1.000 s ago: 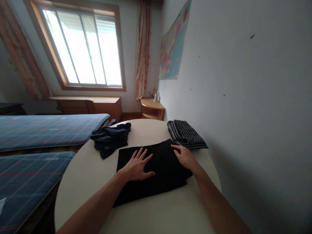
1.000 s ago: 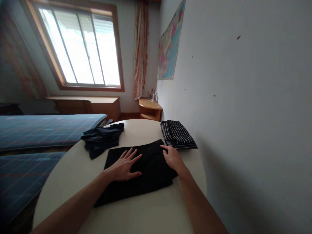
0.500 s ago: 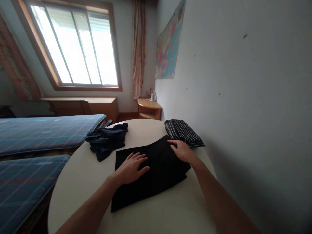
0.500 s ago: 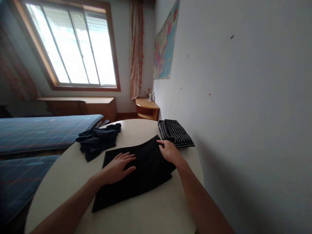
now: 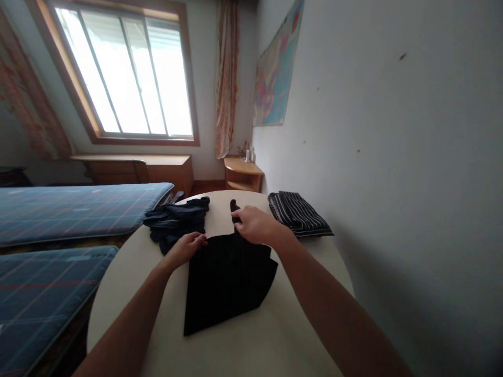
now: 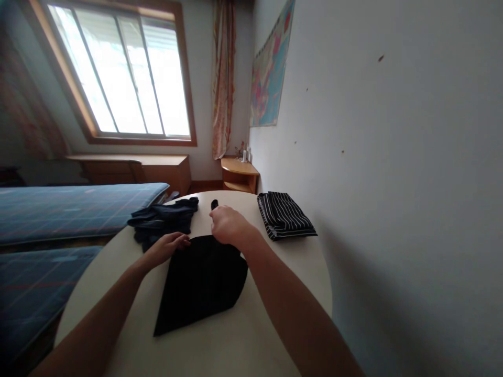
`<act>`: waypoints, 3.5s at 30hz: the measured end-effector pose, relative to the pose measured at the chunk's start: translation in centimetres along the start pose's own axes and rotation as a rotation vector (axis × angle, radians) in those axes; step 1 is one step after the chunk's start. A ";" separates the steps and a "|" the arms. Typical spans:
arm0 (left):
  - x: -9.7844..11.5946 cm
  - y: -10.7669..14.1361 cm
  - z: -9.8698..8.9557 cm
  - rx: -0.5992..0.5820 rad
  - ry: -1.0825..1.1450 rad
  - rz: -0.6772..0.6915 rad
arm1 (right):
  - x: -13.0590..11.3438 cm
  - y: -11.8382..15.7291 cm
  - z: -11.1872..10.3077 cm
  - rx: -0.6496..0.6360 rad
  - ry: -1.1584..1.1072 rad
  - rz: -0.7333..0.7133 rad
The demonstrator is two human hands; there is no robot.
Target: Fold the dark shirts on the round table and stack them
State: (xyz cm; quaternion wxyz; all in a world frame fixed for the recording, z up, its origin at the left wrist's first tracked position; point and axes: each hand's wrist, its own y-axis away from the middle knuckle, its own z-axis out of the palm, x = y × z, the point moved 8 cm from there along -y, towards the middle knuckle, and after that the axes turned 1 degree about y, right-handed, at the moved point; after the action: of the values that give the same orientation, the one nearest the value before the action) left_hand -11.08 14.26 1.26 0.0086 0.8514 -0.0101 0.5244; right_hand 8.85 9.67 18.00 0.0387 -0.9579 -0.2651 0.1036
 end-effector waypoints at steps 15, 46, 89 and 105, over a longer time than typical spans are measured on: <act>-0.9 -0.1 -2.8 0.192 0.018 -0.081 | -8.7 -1.5 13.5 -0.225 -0.129 -0.113; 0.3 0.1 1.7 0.171 -0.426 0.238 | -5.9 6.0 15.0 -0.069 -0.205 -0.347; 4.4 5.7 12.7 -0.022 -0.819 0.395 | 15.2 6.2 12.3 0.111 -0.402 0.533; 3.1 3.6 10.6 -0.027 -0.851 0.208 | 15.0 0.2 3.0 0.285 -0.298 0.110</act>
State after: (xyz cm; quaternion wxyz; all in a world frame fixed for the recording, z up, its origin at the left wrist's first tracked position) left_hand -0.37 10.38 -0.74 -0.0379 0.9859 -0.1052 0.1248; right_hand 20.88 17.35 12.39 0.1286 -0.9297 -0.1980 0.2827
